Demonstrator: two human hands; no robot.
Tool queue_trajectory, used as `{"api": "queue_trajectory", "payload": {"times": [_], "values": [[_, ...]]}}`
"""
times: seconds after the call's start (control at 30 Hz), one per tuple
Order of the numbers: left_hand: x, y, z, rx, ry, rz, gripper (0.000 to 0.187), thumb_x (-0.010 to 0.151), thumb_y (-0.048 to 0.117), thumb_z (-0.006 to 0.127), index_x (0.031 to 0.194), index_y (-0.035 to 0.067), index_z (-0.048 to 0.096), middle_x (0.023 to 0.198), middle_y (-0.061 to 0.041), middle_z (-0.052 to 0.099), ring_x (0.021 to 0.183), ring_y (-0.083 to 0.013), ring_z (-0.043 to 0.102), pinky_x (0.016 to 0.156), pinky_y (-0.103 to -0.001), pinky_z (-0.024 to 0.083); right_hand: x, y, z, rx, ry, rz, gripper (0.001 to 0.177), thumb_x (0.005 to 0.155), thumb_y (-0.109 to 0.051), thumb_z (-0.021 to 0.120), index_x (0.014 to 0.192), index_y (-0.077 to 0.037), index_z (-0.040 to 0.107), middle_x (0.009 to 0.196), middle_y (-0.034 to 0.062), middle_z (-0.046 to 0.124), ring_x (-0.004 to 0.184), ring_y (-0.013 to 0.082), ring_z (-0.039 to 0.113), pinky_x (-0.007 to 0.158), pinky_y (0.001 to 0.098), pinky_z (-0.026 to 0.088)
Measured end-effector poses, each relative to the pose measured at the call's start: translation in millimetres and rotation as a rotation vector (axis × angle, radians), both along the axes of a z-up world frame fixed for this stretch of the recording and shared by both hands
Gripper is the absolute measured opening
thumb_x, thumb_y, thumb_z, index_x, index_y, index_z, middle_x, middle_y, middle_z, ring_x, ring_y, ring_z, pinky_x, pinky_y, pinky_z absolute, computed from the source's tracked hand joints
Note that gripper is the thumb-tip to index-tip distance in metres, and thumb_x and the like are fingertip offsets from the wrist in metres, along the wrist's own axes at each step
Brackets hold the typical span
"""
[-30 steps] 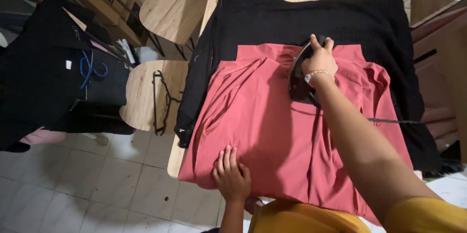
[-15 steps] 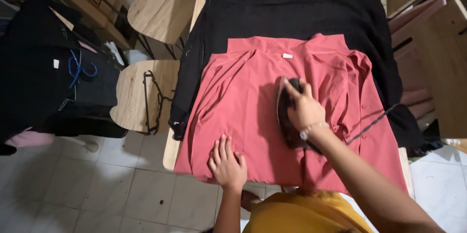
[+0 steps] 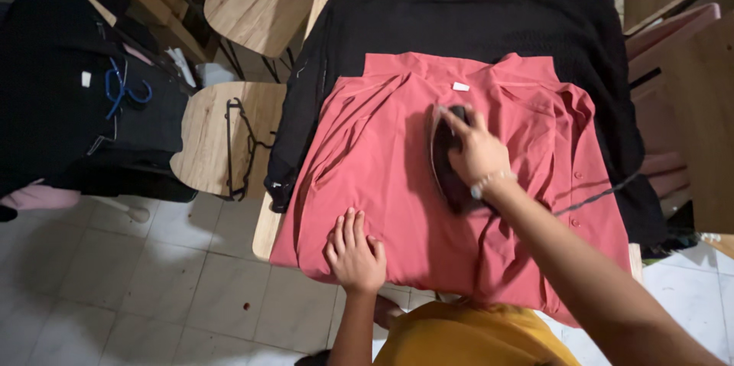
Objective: The person irons a pink shirt laid out on a wooden table using a handheld iron. They smooth the fabric with their hands and move the iron across the shirt's surface. After ironing, the person picks up the shirt, places it on a hanger, and hangs it on a nearby rack.
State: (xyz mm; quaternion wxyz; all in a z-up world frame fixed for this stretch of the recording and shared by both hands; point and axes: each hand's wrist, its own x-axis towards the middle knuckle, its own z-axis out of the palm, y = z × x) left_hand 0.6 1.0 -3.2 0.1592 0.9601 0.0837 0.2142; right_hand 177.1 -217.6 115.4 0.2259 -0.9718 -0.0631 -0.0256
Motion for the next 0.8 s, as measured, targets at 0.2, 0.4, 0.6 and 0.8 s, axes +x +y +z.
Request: {"api": "queue_trajectory", "payload": {"times": [0.2, 0.4, 0.6, 0.8], "values": [[0.4, -1.1, 3.6, -0.005, -0.036, 0.014, 0.050, 0.086, 0.021, 0.057, 0.134, 0.010, 0.062, 0.147, -0.005, 0.059, 0.138, -0.0264, 0.051, 0.114, -0.049, 0.036, 77.1, 15.3, -24.7, -0.088, 0.025, -0.051, 0.067, 0.088, -0.012, 0.058, 0.151, -0.030, 0.046, 0.140, 0.0232, 0.056, 0.096, 0.0481, 0.069, 0.083, 0.0557, 0.056], [0.2, -2.3, 3.9, -0.004, -0.008, 0.022, 0.050, 0.085, 0.021, 0.057, 0.134, 0.010, 0.063, 0.147, -0.005, 0.059, 0.138, -0.0269, 0.051, 0.113, -0.049, 0.035, 98.2, 7.9, -61.9, -0.058, -0.031, -0.060, 0.075, 0.087, -0.017, 0.057, 0.156, -0.003, 0.029, 0.126, 0.0323, 0.058, 0.092, 0.0514, 0.067, 0.078, 0.0572, 0.055], [-1.4, -0.2, 1.0, -0.006, -0.002, -0.006, 0.051, 0.086, 0.022, 0.057, 0.135, 0.010, 0.061, 0.149, -0.006, 0.057, 0.140, -0.0271, 0.048, 0.115, -0.050, 0.033, 27.4, -7.5, -58.3, -0.118, 0.067, -0.025, 0.081, 0.086, -0.019, 0.058, 0.158, -0.003, 0.024, 0.121, 0.0321, 0.059, 0.090, 0.0498, 0.069, 0.076, 0.0549, 0.057], [-1.9, 1.2, -2.3, -0.007, 0.015, -0.017, 0.051, 0.086, 0.023, 0.058, 0.135, 0.010, 0.060, 0.149, -0.006, 0.056, 0.141, -0.0268, 0.047, 0.114, -0.050, 0.033, -61.5, -17.7, -17.6, -0.115, 0.171, 0.109, 0.085, 0.081, -0.021, 0.065, 0.154, -0.007, 0.025, 0.120, 0.0279, 0.058, 0.089, 0.0465, 0.068, 0.075, 0.0540, 0.056]]}}
